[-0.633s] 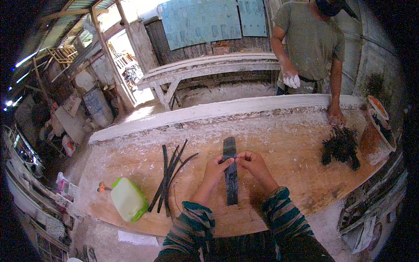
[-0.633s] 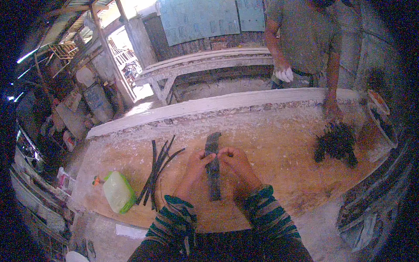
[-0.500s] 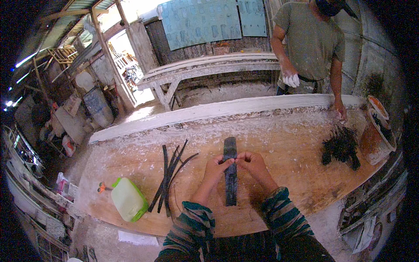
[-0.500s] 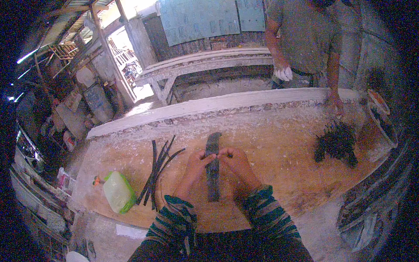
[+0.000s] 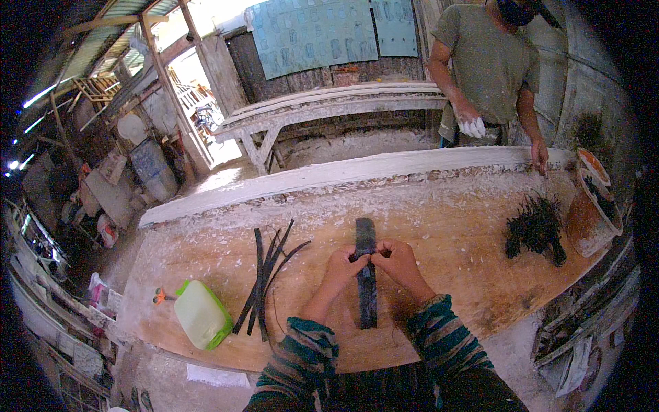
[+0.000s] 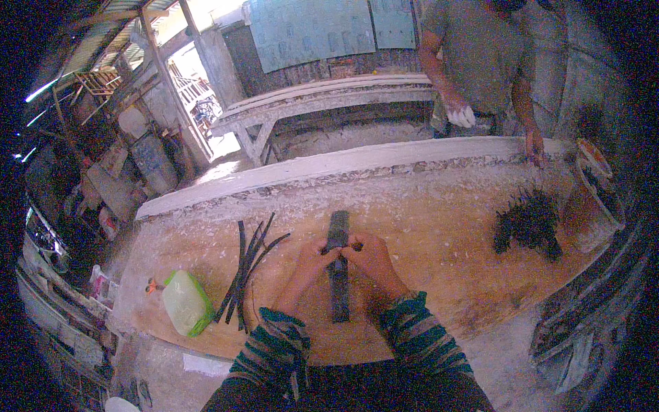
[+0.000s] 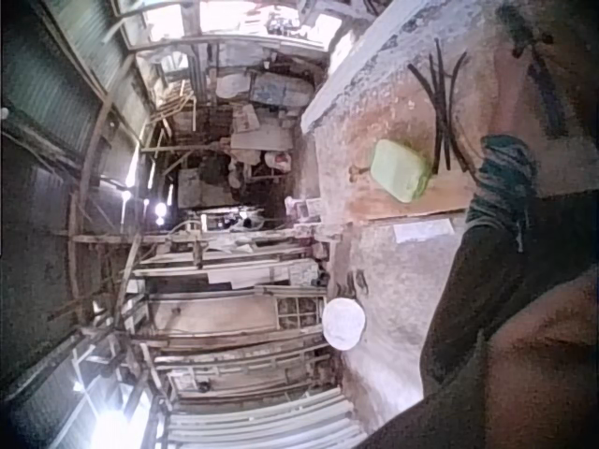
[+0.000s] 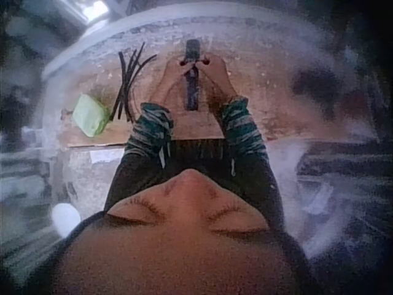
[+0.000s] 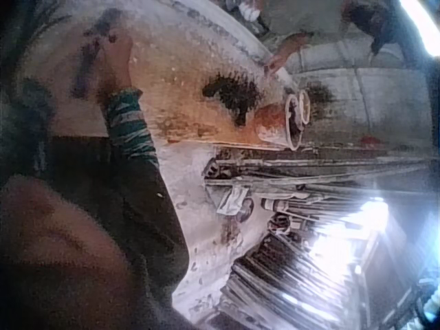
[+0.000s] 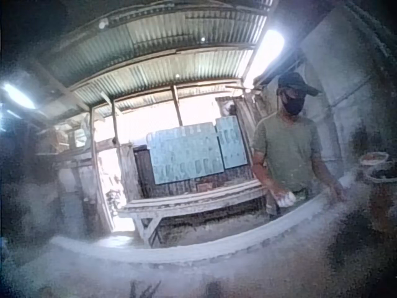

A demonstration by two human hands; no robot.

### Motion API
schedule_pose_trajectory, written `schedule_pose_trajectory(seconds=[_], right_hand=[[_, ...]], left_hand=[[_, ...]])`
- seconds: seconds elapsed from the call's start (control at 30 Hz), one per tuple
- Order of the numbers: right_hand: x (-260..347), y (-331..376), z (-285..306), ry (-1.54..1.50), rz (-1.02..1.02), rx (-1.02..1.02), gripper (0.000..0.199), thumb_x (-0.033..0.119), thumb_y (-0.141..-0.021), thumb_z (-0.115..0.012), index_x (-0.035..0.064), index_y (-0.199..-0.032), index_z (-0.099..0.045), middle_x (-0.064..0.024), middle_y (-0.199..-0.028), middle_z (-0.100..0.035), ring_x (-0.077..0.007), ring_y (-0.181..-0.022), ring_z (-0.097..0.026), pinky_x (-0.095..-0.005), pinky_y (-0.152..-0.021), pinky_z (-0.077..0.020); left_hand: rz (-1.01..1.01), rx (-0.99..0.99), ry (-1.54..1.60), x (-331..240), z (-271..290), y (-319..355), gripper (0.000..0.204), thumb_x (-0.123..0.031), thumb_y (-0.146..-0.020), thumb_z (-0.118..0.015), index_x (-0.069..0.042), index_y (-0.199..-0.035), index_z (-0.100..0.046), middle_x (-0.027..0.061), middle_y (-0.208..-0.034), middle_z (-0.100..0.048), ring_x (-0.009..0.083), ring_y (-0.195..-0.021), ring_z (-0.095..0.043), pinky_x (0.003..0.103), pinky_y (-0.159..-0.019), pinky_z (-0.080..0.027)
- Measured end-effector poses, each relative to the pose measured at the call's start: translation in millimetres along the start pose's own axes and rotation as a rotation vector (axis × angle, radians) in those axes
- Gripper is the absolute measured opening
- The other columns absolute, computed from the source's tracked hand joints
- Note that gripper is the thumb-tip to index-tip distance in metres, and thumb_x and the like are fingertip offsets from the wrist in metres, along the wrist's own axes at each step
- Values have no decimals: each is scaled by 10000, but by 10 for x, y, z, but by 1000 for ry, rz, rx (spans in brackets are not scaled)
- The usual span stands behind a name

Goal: The person sorts and organizes black cables on a wooden workbench, separating them into bundles and arranging them by hand. A second person in the background handles white fibrous material and moves around the workspace.

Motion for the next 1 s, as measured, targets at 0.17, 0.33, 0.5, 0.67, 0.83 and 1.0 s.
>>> schedule_pose_trajectory(seconds=[0.17,0.33,0.5,0.67,0.83,1.0], right_hand=[[20,12,5,4,-5,-1,191,150,-658,-636,24,-611,-501,-77,-580,-511,-169,-553,-486,-313,-521,-400],[120,39,8,-4,30,-26,188,152,-665,-636,23,-630,-503,-83,-580,-510,-176,-551,-484,-317,-524,-401],[25,20,-32,-26,34,-48,193,154,-687,-635,16,-645,-507,-81,-590,-521,-159,-557,-482,-316,-528,-399],[-36,-14,-29,-132,-7,11,186,159,-701,-636,9,-667,-532,-78,-610,-540,-151,-568,-490,-307,-541,-409],[-39,-22,1,-40,-62,-1,192,197,-702,-638,17,-679,-572,-105,-647,-573,-201,-589,-538,-331,-562,-430],[-211,-44,46,187,-118,-11,228,251,-696,-630,24,-723,-629,-153,-701,-606,-291,-647,-587,-382,-589,-449]], left_hand=[[-59,6,18,-105,-6,41,189,-177,-778,-598,-23,-885,-625,72,-824,-627,170,-769,-579,290,-675,-452],[-37,11,69,41,-47,23,213,-180,-804,-575,-24,-945,-603,60,-834,-623,168,-770,-574,291,-690,-451],[-17,53,162,18,-65,30,218,-182,-828,-552,-17,-964,-591,37,-847,-618,140,-770,-561,282,-693,-449],[49,111,353,-1,-62,24,212,-192,-831,-546,-21,-947,-594,15,-865,-610,116,-781,-549,255,-691,-438],[219,120,638,-5,7,70,187,-175,-832,-554,-61,-977,-585,-13,-861,-587,94,-741,-533,237,-659,-432],[4,-19,892,246,177,22,154,-182,-853,-485,-54,-890,-563,47,-843,-561,187,-818,-516,315,-814,-403]])
Point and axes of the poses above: each hand's wrist, its own y-axis away from the middle knuckle, its own z-axis out of the back of the hand, x = y × z, the point moved 2 cm from there along -y, towards the middle knuckle
